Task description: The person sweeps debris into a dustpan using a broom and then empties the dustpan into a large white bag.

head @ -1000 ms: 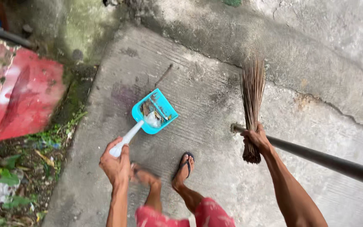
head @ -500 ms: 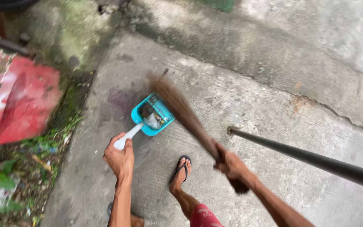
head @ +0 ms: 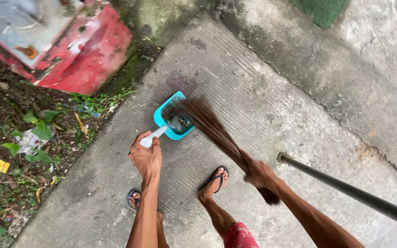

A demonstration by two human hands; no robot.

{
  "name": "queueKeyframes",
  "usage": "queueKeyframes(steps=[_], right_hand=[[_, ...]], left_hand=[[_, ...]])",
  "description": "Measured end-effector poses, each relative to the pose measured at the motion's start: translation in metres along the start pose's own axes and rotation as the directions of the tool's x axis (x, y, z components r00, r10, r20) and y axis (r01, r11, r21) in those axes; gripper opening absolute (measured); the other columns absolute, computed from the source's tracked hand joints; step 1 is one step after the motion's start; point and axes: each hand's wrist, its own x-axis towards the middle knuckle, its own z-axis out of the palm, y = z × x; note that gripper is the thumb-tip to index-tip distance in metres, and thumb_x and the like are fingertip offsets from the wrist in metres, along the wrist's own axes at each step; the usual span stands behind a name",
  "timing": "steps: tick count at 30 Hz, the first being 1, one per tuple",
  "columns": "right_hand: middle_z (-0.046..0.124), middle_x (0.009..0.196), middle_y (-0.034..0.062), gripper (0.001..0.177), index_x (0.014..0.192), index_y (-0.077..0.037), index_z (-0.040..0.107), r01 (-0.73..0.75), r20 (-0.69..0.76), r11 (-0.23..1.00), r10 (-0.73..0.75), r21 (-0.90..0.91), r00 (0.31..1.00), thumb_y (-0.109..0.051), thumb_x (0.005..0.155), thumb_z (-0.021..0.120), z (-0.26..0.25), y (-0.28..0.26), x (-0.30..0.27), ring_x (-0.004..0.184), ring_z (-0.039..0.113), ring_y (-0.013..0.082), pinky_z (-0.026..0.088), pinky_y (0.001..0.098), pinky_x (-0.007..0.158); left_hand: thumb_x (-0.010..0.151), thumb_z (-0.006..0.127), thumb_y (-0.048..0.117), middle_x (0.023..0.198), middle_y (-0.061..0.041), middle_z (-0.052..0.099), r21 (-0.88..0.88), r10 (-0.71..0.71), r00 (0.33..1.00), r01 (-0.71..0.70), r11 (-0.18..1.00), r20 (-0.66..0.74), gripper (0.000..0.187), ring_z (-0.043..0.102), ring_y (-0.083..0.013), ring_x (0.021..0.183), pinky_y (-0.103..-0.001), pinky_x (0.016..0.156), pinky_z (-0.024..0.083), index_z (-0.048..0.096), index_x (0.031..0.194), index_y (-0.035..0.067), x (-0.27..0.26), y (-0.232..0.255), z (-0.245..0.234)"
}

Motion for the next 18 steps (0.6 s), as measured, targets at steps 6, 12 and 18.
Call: queueKeyframes(steps=[6, 12, 18], right_hand=[[0.062, 0.07, 0.0142, 0.104, 0.161, -0.033, 0.027, -0.007, -0.031, 0.847, 0.028, 0.531, 0.999, -0.005, 0.075, 0.078, -0.003, 0.002, -0.082, 0.052, 0.056, 0.0214, 0.05, 0.0366, 0.047], [0.065, 0.091, 0.0194, 0.086, 0.154, -0.012, 0.025, 0.024, -0.113, 0.617, 0.106, 0.786, 0.988, -0.008, 0.082, 0.07, 0.011, -0.005, 0.026, 0.059, 0.059, 0.0234, 0.052, 0.0362, 0.048], [0.048, 0.13, 0.0123, 0.052, 0.126, -0.007, 0.056, 0.288, -0.041, 0.894, -0.292, 0.343, 0.956, -0.006, 0.079, 0.077, 0.167, -0.079, 0.053, 0.073, 0.07, 0.0194, 0.063, 0.0346, 0.06]], left_hand=[[0.084, 0.076, 0.012, 0.094, -0.012, 0.078, -0.085, 0.045, 0.999, -0.044, 0.995, 0.01, 0.025, 0.075, -0.021, 0.081, -0.034, 0.076, 0.058, 0.076, 0.108, 0.006, 0.015, -0.058, -0.072], [0.085, 0.074, 0.008, 0.097, -0.012, 0.078, -0.14, -0.074, 0.997, 0.068, 0.988, -0.039, 0.024, 0.075, -0.0199, 0.086, -0.033, 0.079, 0.058, 0.076, 0.109, 0.006, 0.016, -0.13, -0.136], [0.082, 0.075, 0.008, 0.095, -0.015, 0.077, -0.066, 0.077, 0.985, -0.087, 0.994, -0.152, 0.022, 0.073, -0.0226, 0.084, -0.035, 0.077, 0.057, 0.076, 0.104, 0.005, 0.026, -0.162, -0.157]])
